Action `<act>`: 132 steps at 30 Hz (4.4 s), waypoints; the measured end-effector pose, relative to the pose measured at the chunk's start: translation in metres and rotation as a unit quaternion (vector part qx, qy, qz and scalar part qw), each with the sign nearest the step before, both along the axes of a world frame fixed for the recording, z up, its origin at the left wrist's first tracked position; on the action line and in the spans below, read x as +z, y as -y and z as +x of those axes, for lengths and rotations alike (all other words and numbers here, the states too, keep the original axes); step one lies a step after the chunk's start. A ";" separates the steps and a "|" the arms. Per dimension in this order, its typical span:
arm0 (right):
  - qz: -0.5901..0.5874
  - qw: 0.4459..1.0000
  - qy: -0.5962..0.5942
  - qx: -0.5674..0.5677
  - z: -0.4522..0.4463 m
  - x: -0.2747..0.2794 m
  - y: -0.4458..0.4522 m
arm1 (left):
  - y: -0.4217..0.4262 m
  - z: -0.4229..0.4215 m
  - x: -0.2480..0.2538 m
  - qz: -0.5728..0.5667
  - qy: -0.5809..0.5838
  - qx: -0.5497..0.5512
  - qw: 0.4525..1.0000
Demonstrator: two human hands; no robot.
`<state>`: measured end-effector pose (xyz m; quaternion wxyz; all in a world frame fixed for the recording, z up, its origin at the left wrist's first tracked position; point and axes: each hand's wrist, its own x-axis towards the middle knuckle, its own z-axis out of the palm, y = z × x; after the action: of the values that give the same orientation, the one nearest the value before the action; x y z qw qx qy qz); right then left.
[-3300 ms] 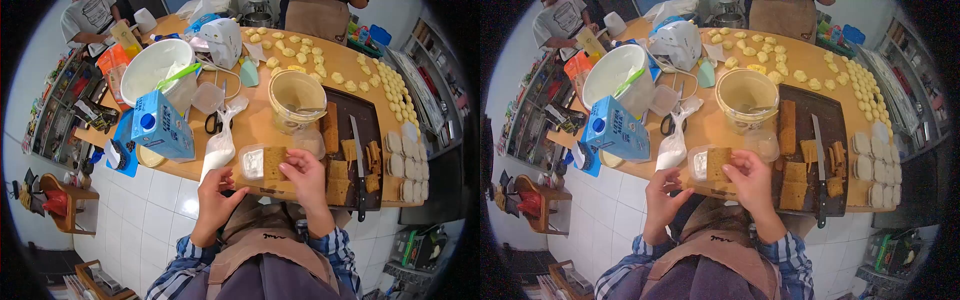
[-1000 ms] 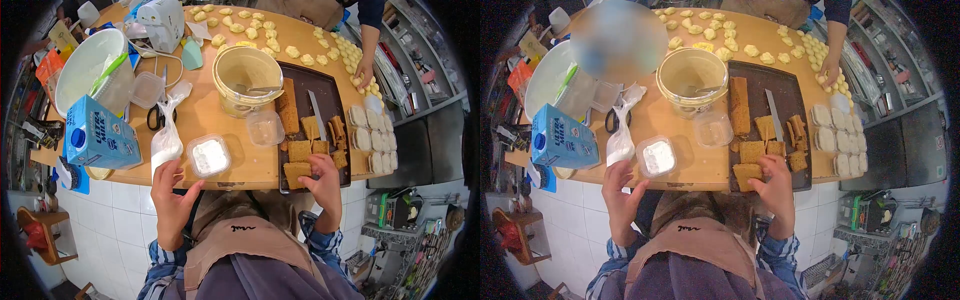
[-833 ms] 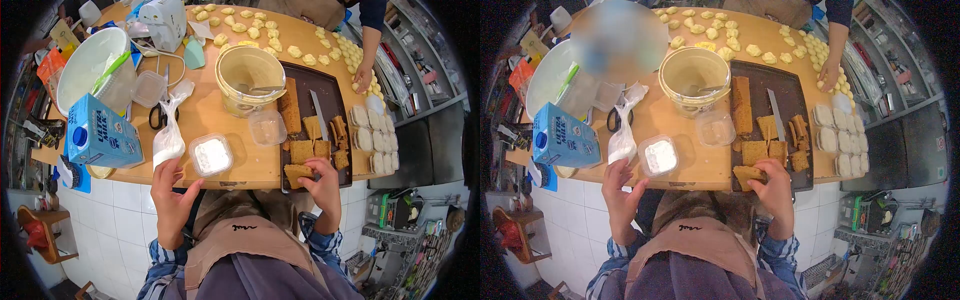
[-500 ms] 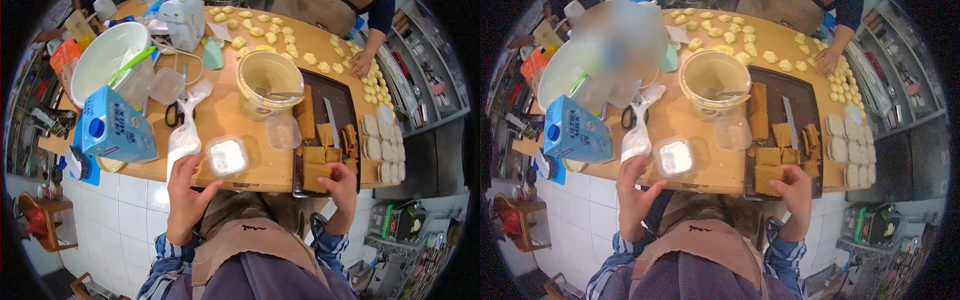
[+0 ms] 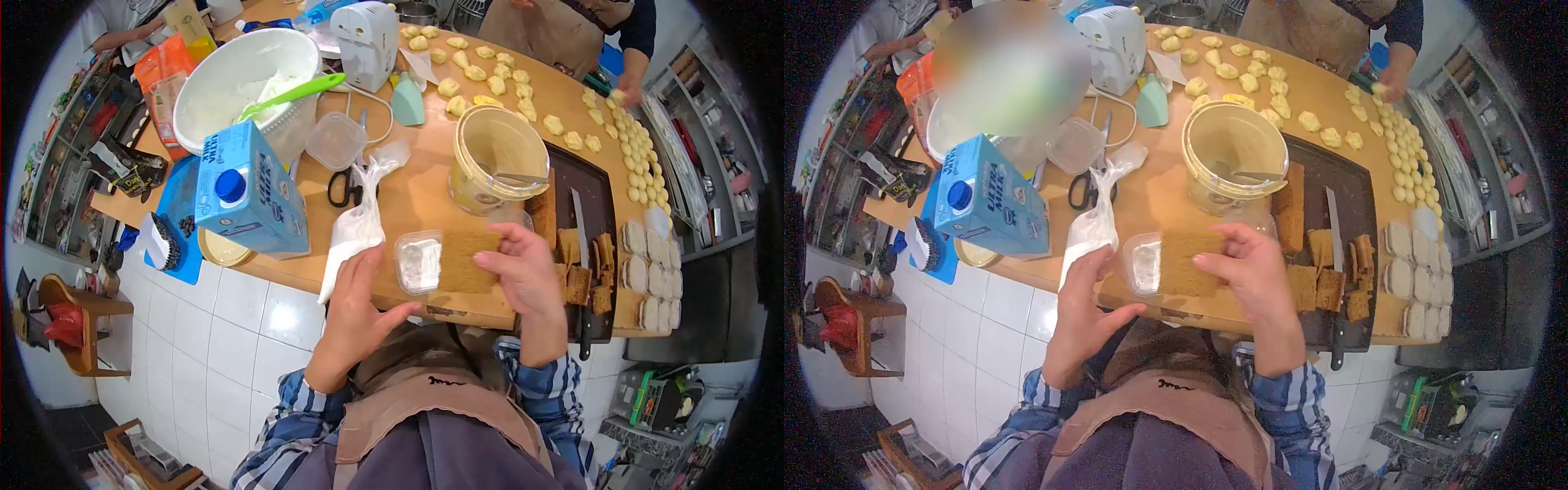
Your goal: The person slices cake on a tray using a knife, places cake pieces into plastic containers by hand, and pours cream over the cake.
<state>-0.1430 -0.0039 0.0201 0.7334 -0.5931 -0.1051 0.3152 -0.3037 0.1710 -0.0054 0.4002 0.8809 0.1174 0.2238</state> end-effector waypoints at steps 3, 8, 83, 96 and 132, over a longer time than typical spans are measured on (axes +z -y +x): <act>-0.004 0.999 -0.008 0.039 -0.002 -0.005 -0.021 | -0.003 0.003 0.002 -0.029 0.009 -0.014 0.999; -0.046 0.997 0.004 0.062 -0.002 -0.008 -0.035 | -0.007 0.009 0.004 -0.026 0.004 -0.028 0.999; -0.284 0.902 0.312 0.094 -0.023 0.002 -0.041 | -0.004 0.024 0.001 0.011 -0.026 -0.065 0.997; -0.320 0.859 0.393 0.069 -0.026 0.004 -0.036 | -0.005 0.024 -0.001 0.008 -0.012 -0.066 0.998; -0.272 0.840 0.461 0.089 -0.015 -0.016 -0.031 | -0.002 0.023 0.003 0.022 -0.042 -0.058 0.997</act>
<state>-0.1581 0.0270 0.0041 0.3787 -0.8334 -0.3935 0.0856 -0.2807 0.1731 -0.0020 0.3881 0.9032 0.0780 0.1659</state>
